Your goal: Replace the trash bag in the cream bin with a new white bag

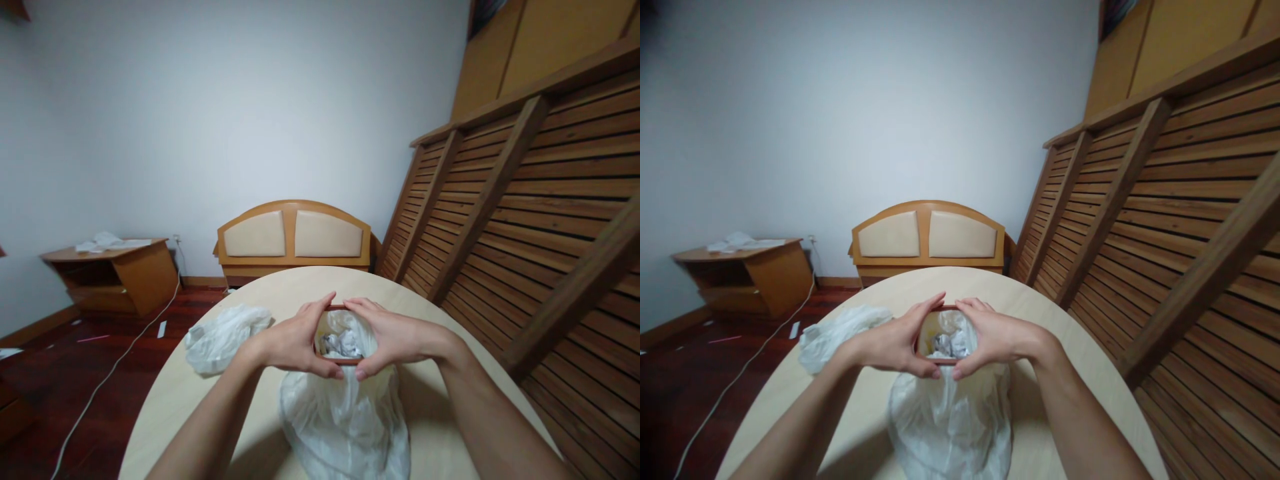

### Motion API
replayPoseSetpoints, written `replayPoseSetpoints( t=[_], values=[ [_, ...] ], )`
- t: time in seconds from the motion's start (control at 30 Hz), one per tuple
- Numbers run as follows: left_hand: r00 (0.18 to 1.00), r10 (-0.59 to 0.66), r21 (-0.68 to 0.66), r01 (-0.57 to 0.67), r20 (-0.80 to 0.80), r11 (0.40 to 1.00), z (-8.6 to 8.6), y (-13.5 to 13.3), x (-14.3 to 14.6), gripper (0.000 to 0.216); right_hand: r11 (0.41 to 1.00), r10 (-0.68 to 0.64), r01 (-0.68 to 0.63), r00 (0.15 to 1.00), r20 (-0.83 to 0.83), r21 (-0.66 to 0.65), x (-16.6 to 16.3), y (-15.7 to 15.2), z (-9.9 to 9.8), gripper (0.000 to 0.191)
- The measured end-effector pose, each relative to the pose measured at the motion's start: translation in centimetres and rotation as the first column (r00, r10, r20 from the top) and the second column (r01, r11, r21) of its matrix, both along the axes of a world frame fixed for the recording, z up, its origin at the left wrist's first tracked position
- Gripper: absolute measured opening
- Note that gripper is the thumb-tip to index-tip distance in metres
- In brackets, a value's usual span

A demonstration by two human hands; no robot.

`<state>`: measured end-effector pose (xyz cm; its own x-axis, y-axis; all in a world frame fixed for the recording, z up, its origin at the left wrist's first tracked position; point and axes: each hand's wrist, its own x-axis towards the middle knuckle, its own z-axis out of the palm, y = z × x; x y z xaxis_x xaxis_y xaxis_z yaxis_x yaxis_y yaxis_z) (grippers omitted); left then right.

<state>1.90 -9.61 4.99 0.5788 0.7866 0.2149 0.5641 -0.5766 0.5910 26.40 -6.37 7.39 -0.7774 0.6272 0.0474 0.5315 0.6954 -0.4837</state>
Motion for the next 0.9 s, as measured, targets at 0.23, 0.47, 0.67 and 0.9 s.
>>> replayPoseSetpoints(
  t=[0.23,0.47,0.67,0.9],
  values=[
    [1.000,-0.004,0.028,0.005,-0.025,1.000,0.1,-0.3,0.3,0.131,0.998,-0.031,0.031,1.000,0.001,-0.062,0.6,0.3,-0.8,0.128],
    [0.998,-0.029,0.024,0.030,-0.053,0.999,1.0,0.2,0.2,0.126,0.993,0.000,0.005,0.999,0.038,-0.120,0.8,1.0,0.1,0.135],
    [0.996,-0.007,0.063,0.012,-0.085,0.998,1.3,1.2,0.6,0.120,0.992,-0.033,0.038,0.998,0.047,-0.121,0.5,2.0,-0.3,0.138],
    [0.981,0.089,0.051,-0.081,-0.173,0.995,0.9,1.0,1.8,0.123,0.989,-0.057,0.060,0.998,0.024,-0.135,0.8,2.4,-1.0,0.131]
  ],
)
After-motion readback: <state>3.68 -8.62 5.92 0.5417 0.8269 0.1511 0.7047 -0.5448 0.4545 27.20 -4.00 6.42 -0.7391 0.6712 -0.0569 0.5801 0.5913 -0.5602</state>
